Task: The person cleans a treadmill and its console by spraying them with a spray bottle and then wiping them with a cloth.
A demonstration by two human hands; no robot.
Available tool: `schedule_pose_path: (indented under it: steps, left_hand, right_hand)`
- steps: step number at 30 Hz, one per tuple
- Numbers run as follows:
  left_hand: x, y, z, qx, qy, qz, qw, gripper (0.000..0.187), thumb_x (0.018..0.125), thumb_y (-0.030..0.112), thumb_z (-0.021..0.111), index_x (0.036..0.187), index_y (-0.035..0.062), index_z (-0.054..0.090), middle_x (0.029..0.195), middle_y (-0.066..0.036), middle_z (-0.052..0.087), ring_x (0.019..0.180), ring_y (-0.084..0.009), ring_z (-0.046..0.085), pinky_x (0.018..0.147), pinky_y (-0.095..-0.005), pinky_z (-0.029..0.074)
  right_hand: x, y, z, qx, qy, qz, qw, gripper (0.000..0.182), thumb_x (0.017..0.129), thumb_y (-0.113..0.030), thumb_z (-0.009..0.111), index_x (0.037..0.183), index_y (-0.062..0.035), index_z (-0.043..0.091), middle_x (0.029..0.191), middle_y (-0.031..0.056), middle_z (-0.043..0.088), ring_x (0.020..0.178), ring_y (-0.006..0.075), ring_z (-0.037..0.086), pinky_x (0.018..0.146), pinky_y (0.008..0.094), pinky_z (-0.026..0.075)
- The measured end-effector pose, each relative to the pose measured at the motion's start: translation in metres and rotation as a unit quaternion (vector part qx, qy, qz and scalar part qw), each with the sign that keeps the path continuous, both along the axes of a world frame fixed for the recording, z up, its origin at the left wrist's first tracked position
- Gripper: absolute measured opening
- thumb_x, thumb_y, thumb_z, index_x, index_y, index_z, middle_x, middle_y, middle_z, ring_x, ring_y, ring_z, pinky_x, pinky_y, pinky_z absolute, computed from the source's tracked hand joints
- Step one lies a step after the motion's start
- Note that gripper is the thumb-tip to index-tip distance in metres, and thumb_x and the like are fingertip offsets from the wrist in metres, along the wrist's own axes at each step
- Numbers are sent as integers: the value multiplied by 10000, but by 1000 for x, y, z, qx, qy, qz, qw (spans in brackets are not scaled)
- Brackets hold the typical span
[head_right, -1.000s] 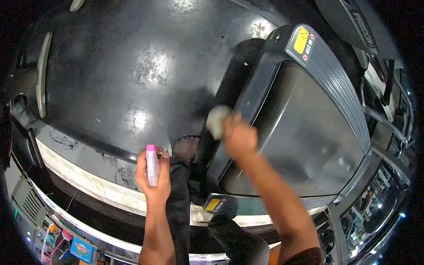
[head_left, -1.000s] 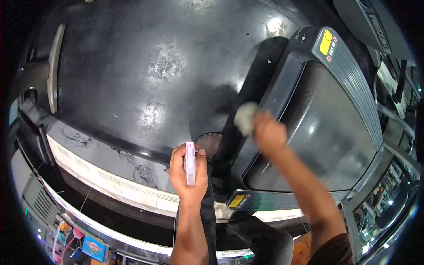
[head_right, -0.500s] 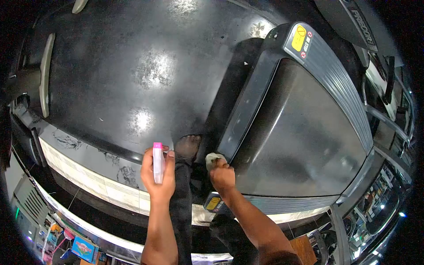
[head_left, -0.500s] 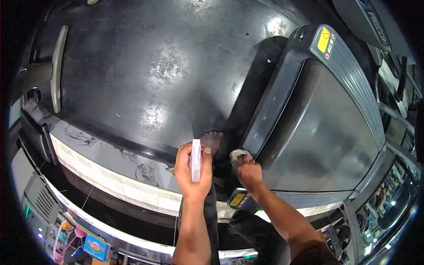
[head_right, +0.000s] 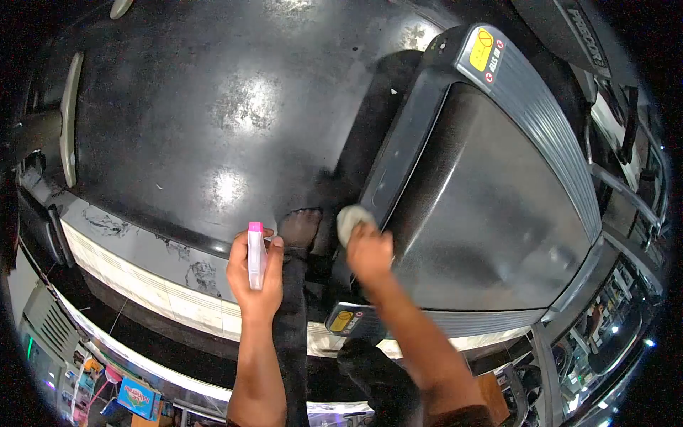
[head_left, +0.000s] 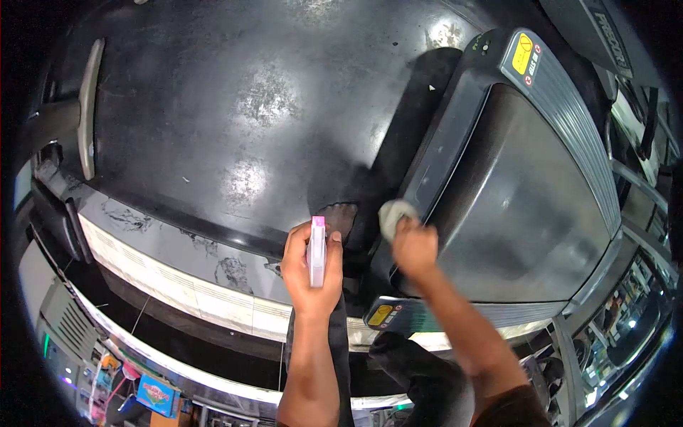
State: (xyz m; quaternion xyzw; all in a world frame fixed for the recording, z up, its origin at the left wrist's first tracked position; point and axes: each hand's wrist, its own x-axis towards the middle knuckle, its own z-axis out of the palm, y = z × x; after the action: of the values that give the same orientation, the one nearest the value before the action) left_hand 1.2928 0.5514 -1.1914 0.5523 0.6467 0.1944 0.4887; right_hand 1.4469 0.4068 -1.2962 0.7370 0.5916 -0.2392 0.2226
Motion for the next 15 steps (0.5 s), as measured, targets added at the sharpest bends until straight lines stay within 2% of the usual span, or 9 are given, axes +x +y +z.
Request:
schedule_pose_path:
  steps: [1, 2, 5, 7, 9, 11, 12, 14, 15]
  left_hand:
    - [0, -1, -1, -2, 4, -2, 1000, 168, 878, 56, 712, 1018, 26, 624, 865, -20, 626, 747, -75, 544, 676, -237, 454]
    - [0, -1, -1, -5, 7, -7, 1000, 170, 878, 58, 713, 1019, 25, 624, 865, -21, 625, 745, -76, 544, 676, -238, 454]
    - [5, 3, -2, 19, 1, -8, 1000, 167, 879, 60, 713, 1016, 23, 625, 872, -23, 631, 753, -81, 552, 684, -241, 458]
    - [6, 6, -5, 43, -5, -11, 999, 161, 880, 56, 710, 1013, 20, 625, 873, -25, 633, 761, -84, 558, 689, -241, 458]
    - [6, 4, -5, 37, -3, -11, 999, 157, 881, 53, 709, 1010, 17, 627, 875, -27, 636, 768, -87, 564, 694, -241, 459]
    - [5, 6, -2, 13, 4, -6, 1000, 154, 880, 51, 709, 1006, 15, 628, 879, -28, 638, 775, -90, 569, 700, -241, 460]
    - [5, 6, -2, 1, 4, -2, 1000, 171, 865, 40, 710, 1009, 7, 622, 904, -63, 643, 800, -139, 595, 728, -275, 475]
    - [7, 7, -1, -26, 2, 2, 1000, 206, 836, 17, 712, 1013, -10, 611, 953, -133, 653, 850, -239, 646, 786, -341, 505]
    - [8, 8, -1, -30, 2, 3, 1000, 206, 838, 23, 715, 1012, -10, 610, 954, -131, 654, 847, -236, 644, 777, -339, 506]
  right_hand:
    - [-20, -15, 2, -73, 82, 22, 994, 311, 873, -207, 533, 1091, -12, 638, 891, 117, 682, 741, 264, 691, 699, 429, 477]
    - [-42, -26, 6, -93, 95, 24, 991, 251, 875, -200, 538, 1006, -41, 682, 860, 106, 704, 771, 257, 707, 658, 426, 487]
    - [-67, -30, 13, -157, 163, -38, 973, 246, 891, -235, 540, 1001, -99, 713, 894, 93, 722, 815, 264, 720, 706, 439, 527]
    - [-56, 2, 16, -266, 183, -102, 941, 284, 875, -254, 551, 1073, -114, 698, 977, 100, 710, 873, 270, 716, 761, 445, 541]
    - [-19, 34, 18, -199, 167, -104, 960, 277, 868, -188, 544, 1081, -83, 689, 1091, 123, 663, 1007, 281, 677, 776, 468, 525]
    - [16, 71, 25, 17, 20, -80, 996, 326, 889, -167, 518, 1179, -55, 619, 1068, 114, 628, 880, 265, 656, 806, 464, 515]
    - [33, 76, 11, 129, -43, -86, 987, 325, 910, -156, 504, 1199, -55, 611, 1052, 106, 631, 843, 257, 646, 819, 448, 501]
    - [37, 69, -1, 72, -63, -94, 991, 346, 916, -154, 503, 1230, -53, 607, 1051, 110, 634, 861, 262, 654, 810, 439, 493]
    - [26, 59, -1, 25, -59, -64, 996, 367, 916, -173, 512, 1252, -54, 600, 1045, 110, 637, 867, 265, 657, 803, 437, 491]
